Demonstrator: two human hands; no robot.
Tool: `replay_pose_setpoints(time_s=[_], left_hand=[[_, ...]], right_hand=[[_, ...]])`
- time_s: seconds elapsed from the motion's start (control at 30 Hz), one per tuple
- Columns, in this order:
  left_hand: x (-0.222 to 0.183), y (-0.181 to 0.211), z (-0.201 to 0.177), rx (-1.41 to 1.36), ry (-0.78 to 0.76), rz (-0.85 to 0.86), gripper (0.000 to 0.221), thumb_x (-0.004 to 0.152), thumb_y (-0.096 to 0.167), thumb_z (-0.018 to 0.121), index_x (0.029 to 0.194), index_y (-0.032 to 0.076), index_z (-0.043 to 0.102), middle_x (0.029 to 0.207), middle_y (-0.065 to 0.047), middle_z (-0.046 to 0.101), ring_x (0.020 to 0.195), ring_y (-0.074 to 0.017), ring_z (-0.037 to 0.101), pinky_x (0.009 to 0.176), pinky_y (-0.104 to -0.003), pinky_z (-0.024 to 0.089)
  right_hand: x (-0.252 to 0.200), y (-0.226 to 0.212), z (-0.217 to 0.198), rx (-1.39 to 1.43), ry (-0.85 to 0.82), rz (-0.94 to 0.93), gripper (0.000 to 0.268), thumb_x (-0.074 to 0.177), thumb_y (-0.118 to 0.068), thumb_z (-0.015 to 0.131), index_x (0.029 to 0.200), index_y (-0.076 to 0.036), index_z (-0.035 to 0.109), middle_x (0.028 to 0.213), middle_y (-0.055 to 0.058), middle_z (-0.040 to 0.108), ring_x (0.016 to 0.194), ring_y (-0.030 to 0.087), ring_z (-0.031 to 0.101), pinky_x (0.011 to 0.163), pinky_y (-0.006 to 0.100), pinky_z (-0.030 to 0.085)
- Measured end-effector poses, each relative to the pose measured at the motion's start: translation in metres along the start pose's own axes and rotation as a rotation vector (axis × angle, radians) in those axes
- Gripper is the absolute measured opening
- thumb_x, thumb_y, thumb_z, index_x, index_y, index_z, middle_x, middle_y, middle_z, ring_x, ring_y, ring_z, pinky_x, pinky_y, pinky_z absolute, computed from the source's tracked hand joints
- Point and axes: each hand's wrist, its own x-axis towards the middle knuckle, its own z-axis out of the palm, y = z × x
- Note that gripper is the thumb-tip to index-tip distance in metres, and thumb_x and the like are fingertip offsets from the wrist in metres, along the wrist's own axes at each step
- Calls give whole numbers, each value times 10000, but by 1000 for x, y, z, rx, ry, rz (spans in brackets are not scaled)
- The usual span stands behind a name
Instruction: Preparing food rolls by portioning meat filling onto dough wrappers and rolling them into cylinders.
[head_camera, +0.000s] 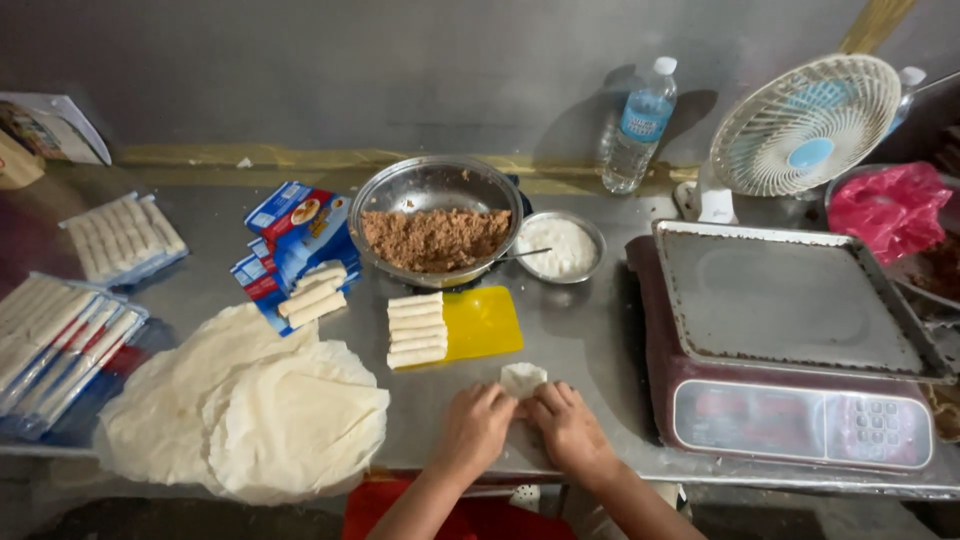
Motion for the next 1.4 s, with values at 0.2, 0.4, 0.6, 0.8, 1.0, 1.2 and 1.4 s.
replay_pose_setpoints(time_s=[0.2,0.4,0.6,0.8,1.0,1.2,1.4], left_hand=[[5,-11,2,-43,-150,6,30,929,72,693,929,101,701,872,-54,684,822,-262,615,670,-402,490],[15,-11,0,-4,-79,-10,147,829,-23,665,805,113,613,818,-64,546,664,-320,576,523,-435,456],[15,-17,4,92,-20,161,81,932,64,625,955,118,681,955,-61,691,861,-264,619,696,-392,485],[31,-24,8,-19,-99,23,244,822,-114,635,967,60,725,870,-90,580,808,-307,572,613,-424,488],[24,-27,18,225,-73,186,163,876,97,679,1033,85,721,908,-53,632,882,-295,563,786,-419,492],[14,-32,26,7,-44,105,244,801,59,762,1039,101,728,799,-69,681,795,-292,597,639,-439,467],[-25,-17,18,-175,-262,-133,108,823,126,809,914,183,803,859,13,705,922,-240,639,729,-410,542]], right_hand=[[3,25,9,234,-40,40,145,958,-108,636,1042,-19,559,964,182,626,840,338,552,726,455,469],[13,15,-6,-69,-92,178,254,852,-51,554,1027,-161,701,971,28,648,874,300,583,708,444,504],[11,22,4,-197,50,-11,154,936,-148,570,1015,-148,701,932,71,622,841,302,578,748,422,428],[15,30,25,-304,23,207,170,848,-99,579,996,-151,645,917,65,581,795,321,575,721,440,507],[12,24,17,-210,-2,182,311,835,-134,642,1133,-88,719,1095,97,698,976,329,630,847,431,530],[3,24,9,-64,4,109,347,969,-101,474,1176,-179,741,952,88,545,842,306,498,751,434,435],[-55,-37,3,-73,6,-9,382,985,-135,563,1304,75,583,1316,271,584,1248,456,535,1099,533,441]])
